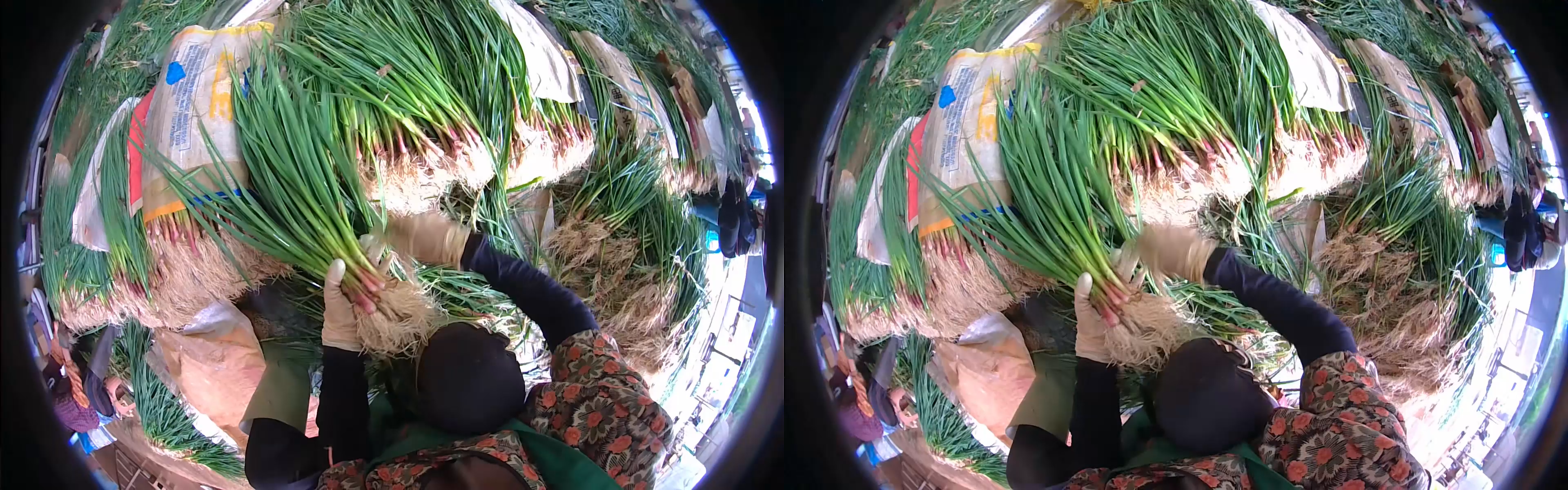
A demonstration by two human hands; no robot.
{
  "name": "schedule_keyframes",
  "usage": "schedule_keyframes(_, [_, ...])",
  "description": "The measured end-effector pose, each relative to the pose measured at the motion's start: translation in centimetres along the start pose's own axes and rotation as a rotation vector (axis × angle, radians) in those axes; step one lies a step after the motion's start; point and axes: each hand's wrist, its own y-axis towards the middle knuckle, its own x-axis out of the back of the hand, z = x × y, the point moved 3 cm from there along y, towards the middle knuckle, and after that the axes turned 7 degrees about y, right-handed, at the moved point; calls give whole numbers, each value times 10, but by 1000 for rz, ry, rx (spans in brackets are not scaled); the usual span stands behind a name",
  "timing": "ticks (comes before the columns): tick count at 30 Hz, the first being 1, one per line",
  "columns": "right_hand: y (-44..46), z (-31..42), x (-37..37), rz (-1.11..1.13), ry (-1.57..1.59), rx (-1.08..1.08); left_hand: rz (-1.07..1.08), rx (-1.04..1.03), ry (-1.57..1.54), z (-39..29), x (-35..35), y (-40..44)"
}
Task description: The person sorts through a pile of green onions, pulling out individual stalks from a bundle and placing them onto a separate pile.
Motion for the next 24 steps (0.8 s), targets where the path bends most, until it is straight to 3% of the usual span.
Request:
schedule_keyframes(1, [-9,11,-14,94,68,91,23,0,39,-1,-3,0])
schedule_keyframes(3, [-13,11,-28,146,81,72,69,-2,117,-4,-10,-1])
schedule_keyframes(5, [2,5,-11,-93,269,110,-88,-18,4,-4,-26,-5])
schedule_keyframes(7, [15,-7,9,-338,456,137,-47,42,-11,-1,-19,-5])
schedule_keyframes(10, [45,-3,-9,-77,1218,-359,-4,159,154,-1,2,-6])
schedule_keyframes(11, [49,-7,-26,-110,1294,-327,3,198,241,-2,7,-7])
schedule_keyframes(12, [57,-27,-52,-146,912,-126,17,133,142,-3,3,-7])
schedule_keyframes(14, [35,-13,-52,21,1013,-242,52,3,-59,-3,-12,-8])
schedule_keyframes(16, [14,-3,-58,180,807,-318,56,23,-81,-1,-10,-7])
schedule_keyframes(18, [11,-17,-66,57,170,83,41,66,-71,14,6,-5])
schedule_keyframes(19, [17,-23,-69,116,-64,140,18,90,-52,19,8,-6])
schedule_keyframes(21, [20,-39,-74,231,75,-206,18,99,-33,24,10,-3])
schedule_keyframes(24, [14,-7,-50,464,46,-277,-1,69,-2,26,4,-5])
